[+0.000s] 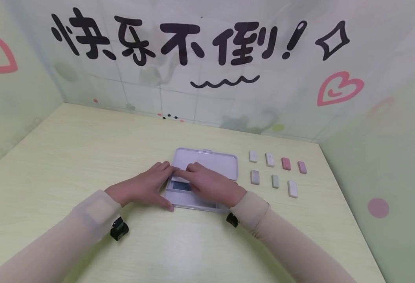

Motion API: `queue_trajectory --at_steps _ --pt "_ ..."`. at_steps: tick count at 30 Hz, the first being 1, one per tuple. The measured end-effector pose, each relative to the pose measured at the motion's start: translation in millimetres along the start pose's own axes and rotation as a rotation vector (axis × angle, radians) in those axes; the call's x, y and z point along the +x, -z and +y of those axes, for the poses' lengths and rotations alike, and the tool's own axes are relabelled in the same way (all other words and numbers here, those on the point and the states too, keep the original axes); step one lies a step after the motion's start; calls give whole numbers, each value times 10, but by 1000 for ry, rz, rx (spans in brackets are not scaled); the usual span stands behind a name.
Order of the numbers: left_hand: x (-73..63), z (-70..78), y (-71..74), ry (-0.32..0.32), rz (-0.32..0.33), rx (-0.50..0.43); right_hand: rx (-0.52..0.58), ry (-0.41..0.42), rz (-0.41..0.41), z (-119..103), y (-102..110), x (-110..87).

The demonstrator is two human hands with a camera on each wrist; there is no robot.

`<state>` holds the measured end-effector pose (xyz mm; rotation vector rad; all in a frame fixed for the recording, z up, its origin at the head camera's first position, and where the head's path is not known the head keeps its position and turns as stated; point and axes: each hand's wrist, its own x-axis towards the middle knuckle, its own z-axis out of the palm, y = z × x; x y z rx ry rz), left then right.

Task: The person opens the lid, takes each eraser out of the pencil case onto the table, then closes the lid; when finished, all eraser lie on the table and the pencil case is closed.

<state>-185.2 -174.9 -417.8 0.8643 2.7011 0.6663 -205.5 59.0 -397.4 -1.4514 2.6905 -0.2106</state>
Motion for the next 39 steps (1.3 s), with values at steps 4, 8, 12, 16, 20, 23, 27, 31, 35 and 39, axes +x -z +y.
queue_trajectory --at_steps 4,8,12,16,20,23,27,31,35,39 --pt "-14 2 1 21 -12 -8 -64 10 -16 -27 5 28" --pt "-20 15 10 21 -13 -14 -96 -6 -44 -48 25 37" --pt "-13 21 10 25 -11 -16 -110 -23 -60 -52 48 24" --pt "-5 12 4 37 -14 -7 -103 -54 -85 -49 78 9" --pt "1 -10 -10 38 -16 -6 -67 -105 -141 -49 129 -4" --pt "0 -29 -19 43 -14 -7 -47 -133 -188 -55 164 -16" --pt "4 -42 -19 43 -14 -1 -57 -134 -208 -43 173 -31" --pt "11 -45 -16 42 -16 1 -39 -128 -198 -22 171 -43" --pt "14 -42 -17 45 -16 0 -5 -132 -196 -5 179 -50" --pt "13 -38 -19 49 -22 0 -14 -132 -210 -3 172 -36"
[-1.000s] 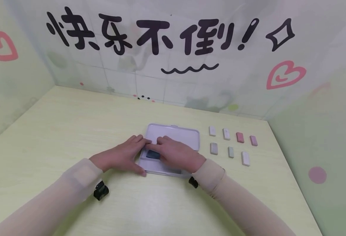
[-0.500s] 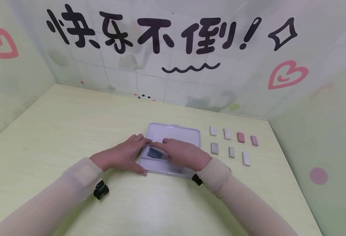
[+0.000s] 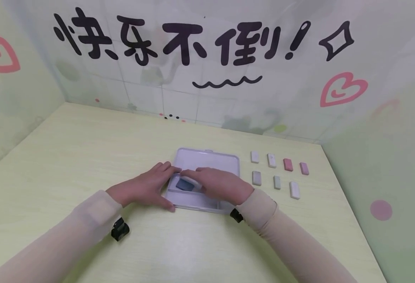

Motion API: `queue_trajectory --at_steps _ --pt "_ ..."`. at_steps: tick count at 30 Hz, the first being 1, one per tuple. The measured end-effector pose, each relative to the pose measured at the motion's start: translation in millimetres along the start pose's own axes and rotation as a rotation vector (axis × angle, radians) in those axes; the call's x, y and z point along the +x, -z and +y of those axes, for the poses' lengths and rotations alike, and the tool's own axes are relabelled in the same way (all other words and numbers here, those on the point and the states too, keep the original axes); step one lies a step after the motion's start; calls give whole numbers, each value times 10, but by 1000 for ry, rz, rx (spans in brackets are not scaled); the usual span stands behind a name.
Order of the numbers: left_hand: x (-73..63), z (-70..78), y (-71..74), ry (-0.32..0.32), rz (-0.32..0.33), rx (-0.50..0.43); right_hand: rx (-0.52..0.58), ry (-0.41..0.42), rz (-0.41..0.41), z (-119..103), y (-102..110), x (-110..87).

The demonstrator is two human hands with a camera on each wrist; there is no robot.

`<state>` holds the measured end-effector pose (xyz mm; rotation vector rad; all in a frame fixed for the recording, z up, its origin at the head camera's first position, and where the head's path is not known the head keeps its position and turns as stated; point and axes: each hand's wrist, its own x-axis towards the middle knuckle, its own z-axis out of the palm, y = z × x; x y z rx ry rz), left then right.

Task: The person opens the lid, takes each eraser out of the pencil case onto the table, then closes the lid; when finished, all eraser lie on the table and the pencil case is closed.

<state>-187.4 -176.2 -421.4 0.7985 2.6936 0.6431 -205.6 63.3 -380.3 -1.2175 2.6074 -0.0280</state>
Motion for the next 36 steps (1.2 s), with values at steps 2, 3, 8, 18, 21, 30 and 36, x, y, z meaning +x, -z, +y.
queue_trajectory --at_steps 2,3,8,18,21,30,36 --pt "8 3 -7 2 -3 3 -20 -3 -14 -5 2 1" --pt "11 3 -9 3 -4 6 -28 -5 -20 -9 4 1" --pt "8 4 -8 4 -2 10 -51 -28 -39 -38 20 4" --pt "2 5 -8 -13 7 7 -28 -30 -9 -19 -21 -15" --pt "2 3 -11 -13 9 4 19 -2 21 22 -25 -49" --pt "2 5 -16 -3 10 14 240 33 114 213 -83 -129" --pt "-4 9 -18 -1 16 17 480 -15 136 312 -106 -247"
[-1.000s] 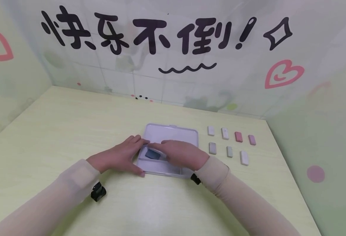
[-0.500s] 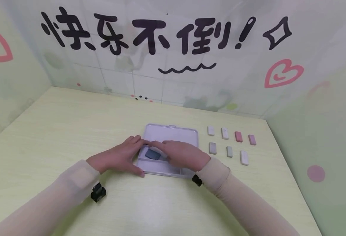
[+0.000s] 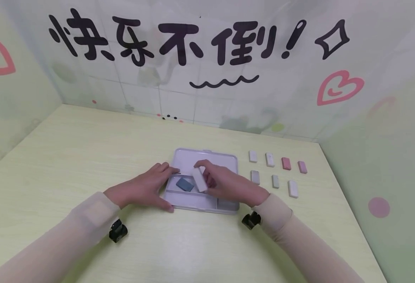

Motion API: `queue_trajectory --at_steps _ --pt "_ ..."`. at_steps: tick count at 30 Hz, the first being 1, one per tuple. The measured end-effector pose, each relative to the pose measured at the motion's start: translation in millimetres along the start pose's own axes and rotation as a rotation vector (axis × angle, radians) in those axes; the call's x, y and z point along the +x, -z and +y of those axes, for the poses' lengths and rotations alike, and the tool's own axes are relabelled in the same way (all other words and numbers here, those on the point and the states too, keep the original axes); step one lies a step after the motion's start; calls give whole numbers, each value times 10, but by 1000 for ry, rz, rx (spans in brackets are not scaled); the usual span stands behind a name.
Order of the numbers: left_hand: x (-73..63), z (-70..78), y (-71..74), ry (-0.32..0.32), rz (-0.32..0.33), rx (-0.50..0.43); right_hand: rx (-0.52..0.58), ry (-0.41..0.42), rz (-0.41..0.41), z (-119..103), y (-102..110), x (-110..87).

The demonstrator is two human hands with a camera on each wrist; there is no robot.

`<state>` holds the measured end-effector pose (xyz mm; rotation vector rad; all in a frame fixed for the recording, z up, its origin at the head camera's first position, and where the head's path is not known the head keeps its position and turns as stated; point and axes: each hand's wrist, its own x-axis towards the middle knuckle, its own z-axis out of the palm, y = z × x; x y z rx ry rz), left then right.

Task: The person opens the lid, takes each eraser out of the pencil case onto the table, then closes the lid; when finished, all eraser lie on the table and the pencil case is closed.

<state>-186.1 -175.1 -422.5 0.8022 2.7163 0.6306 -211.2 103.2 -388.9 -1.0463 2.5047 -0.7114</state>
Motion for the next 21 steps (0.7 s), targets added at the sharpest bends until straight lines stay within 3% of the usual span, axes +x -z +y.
queue_trajectory --at_steps 9,21 --pt "-7 -20 -23 -14 16 8 274 -59 160 250 112 -396" --pt "10 -13 -34 -12 14 21 249 -186 283 641 308 -1187"
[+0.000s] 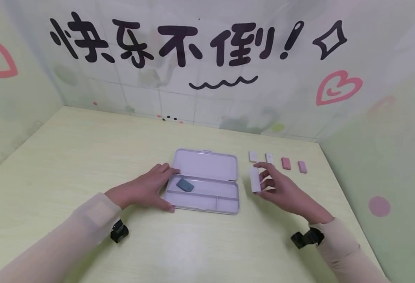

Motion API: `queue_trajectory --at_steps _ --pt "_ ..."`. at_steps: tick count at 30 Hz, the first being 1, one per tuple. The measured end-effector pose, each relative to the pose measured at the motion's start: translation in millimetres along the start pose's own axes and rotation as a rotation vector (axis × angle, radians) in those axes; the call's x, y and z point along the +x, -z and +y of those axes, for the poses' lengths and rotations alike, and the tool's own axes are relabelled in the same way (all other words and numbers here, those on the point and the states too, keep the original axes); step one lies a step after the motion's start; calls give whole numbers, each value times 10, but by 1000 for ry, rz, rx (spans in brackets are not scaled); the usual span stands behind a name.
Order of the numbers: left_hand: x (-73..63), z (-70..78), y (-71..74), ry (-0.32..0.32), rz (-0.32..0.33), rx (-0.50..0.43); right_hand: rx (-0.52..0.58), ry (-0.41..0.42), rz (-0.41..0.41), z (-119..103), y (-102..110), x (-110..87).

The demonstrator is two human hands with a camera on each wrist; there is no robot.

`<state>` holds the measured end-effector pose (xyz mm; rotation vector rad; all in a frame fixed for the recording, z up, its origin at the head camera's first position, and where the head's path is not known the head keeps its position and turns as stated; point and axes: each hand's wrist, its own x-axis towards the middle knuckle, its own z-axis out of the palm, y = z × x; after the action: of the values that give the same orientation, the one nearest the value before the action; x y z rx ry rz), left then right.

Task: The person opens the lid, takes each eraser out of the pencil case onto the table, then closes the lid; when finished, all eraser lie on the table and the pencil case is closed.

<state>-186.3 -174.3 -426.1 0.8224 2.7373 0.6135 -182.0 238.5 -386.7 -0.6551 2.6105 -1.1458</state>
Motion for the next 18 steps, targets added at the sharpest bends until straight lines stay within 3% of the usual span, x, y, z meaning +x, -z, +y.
queue_trajectory --at_steps 10,18 --pt "-9 -3 1 9 -9 -12 -41 -13 144 431 395 -419" --pt "-24 18 21 10 -12 -14 -53 -52 184 833 599 -642"
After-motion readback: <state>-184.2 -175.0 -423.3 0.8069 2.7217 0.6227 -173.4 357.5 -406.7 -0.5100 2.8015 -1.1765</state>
